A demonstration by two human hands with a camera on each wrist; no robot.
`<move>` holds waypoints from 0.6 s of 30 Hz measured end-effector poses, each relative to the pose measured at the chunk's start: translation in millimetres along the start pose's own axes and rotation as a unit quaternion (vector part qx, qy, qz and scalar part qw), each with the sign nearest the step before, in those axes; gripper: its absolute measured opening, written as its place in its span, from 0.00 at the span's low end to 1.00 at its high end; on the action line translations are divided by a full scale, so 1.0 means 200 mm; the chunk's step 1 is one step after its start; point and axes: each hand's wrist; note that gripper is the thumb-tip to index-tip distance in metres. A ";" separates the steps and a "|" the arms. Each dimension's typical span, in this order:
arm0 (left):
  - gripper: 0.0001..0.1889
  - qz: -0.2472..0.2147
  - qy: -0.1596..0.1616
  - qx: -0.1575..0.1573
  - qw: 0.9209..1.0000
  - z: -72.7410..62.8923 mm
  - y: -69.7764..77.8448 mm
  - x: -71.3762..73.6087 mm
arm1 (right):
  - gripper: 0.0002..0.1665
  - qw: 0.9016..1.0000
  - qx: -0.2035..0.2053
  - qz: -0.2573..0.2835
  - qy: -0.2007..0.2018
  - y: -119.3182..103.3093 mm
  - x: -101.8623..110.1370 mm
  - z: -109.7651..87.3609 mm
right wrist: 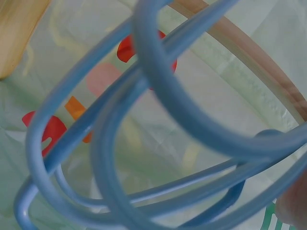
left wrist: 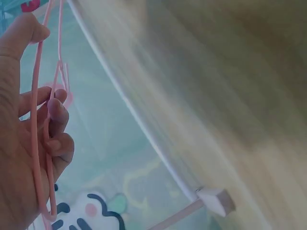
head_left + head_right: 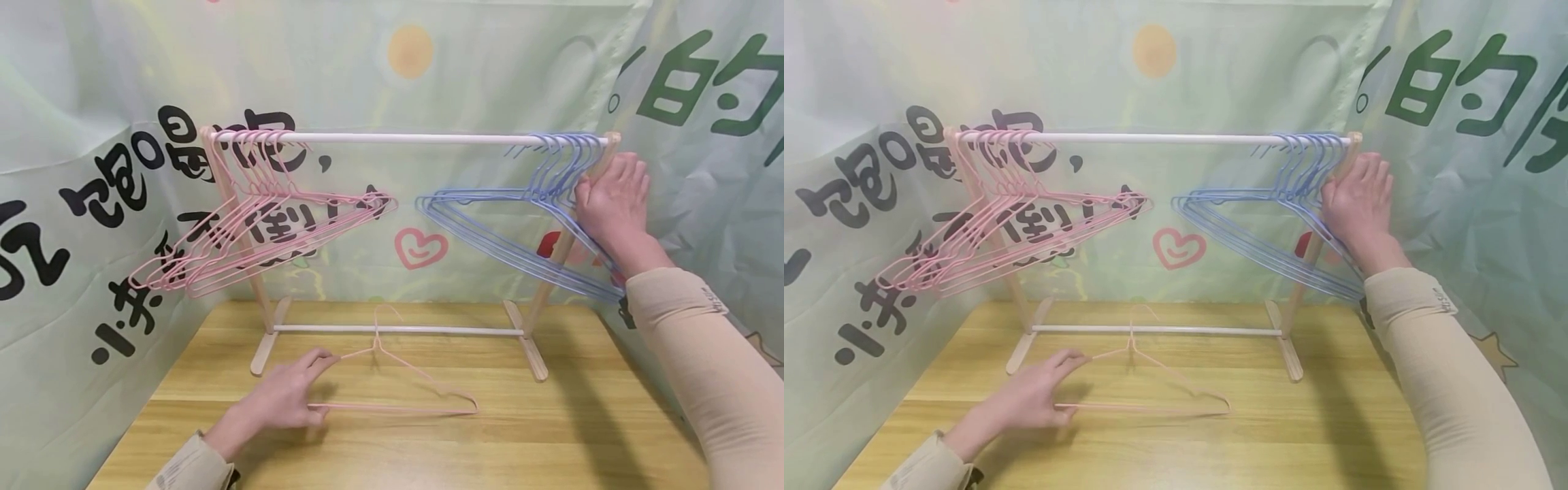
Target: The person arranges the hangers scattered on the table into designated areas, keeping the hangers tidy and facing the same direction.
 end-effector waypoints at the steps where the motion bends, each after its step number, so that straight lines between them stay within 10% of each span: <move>1: 0.46 0.010 0.008 -0.005 1.000 0.00 0.00 0.01 | 0.29 1.000 0.000 0.000 0.000 0.00 0.00 0.00; 18: 0.47 0.119 0.161 -0.077 0.977 0.09 0.01 0.26 | 0.30 1.000 0.001 0.001 0.004 0.00 0.00 0.00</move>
Point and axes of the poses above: each hand's wrist, its own z-axis towards the middle knuckle, its own x-axis out of the back of the hand, y = z × x, and after that the axes turned 6 degrees about -z, right-handed
